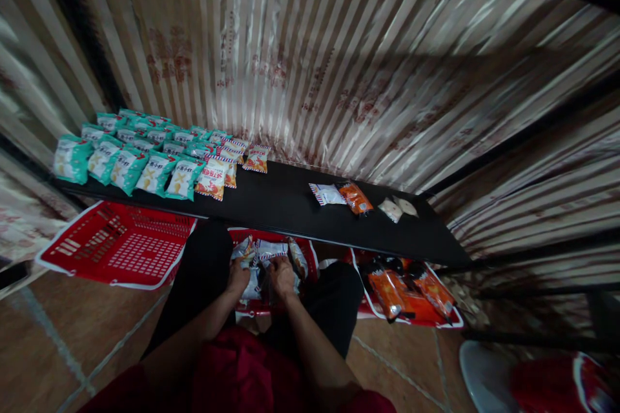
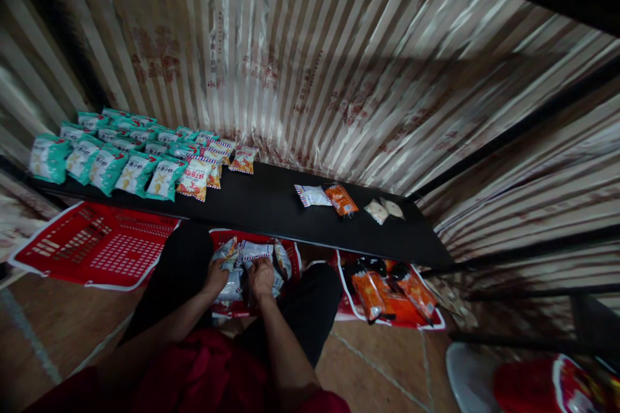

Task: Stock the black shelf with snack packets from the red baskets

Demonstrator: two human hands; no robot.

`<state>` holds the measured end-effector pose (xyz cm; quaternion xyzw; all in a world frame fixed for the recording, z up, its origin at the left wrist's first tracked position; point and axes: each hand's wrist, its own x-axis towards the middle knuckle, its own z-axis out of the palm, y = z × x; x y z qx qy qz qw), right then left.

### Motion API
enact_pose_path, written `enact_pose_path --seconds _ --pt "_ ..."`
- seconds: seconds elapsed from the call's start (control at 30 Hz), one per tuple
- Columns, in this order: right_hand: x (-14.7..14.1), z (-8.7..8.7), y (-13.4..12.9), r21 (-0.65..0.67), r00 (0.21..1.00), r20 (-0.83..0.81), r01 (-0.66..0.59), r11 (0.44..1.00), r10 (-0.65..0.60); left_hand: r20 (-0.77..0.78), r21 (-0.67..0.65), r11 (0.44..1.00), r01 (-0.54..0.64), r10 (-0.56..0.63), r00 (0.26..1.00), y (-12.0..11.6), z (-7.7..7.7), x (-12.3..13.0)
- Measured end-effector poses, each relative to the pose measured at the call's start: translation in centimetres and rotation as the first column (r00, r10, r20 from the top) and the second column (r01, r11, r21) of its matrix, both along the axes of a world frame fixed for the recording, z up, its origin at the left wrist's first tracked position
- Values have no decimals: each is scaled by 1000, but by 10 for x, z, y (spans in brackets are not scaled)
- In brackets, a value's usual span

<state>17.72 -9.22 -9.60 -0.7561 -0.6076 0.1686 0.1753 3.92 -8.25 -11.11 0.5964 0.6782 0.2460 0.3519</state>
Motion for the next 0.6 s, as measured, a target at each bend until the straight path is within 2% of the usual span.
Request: enact_pose_path --seconds 0.2,0.37,0.5,0.6 --pt "1 -4 3 -5 1000 -12 27 1000 -27 -47 -71 992 -100 97 994 2 -5 -5" --pt "-2 -4 3 -8 999 -36 35 999 -35 -74 -72 993 -95 90 993 4 -6 -7" --pt "-3 1 4 -7 999 -49 9 1000 -10 -102 -33 997 -75 71 992 12 -5 2" --pt "-1 3 5 -9 997 -81 12 1000 -12 -137 -27 994 -110 105 985 20 -4 9"
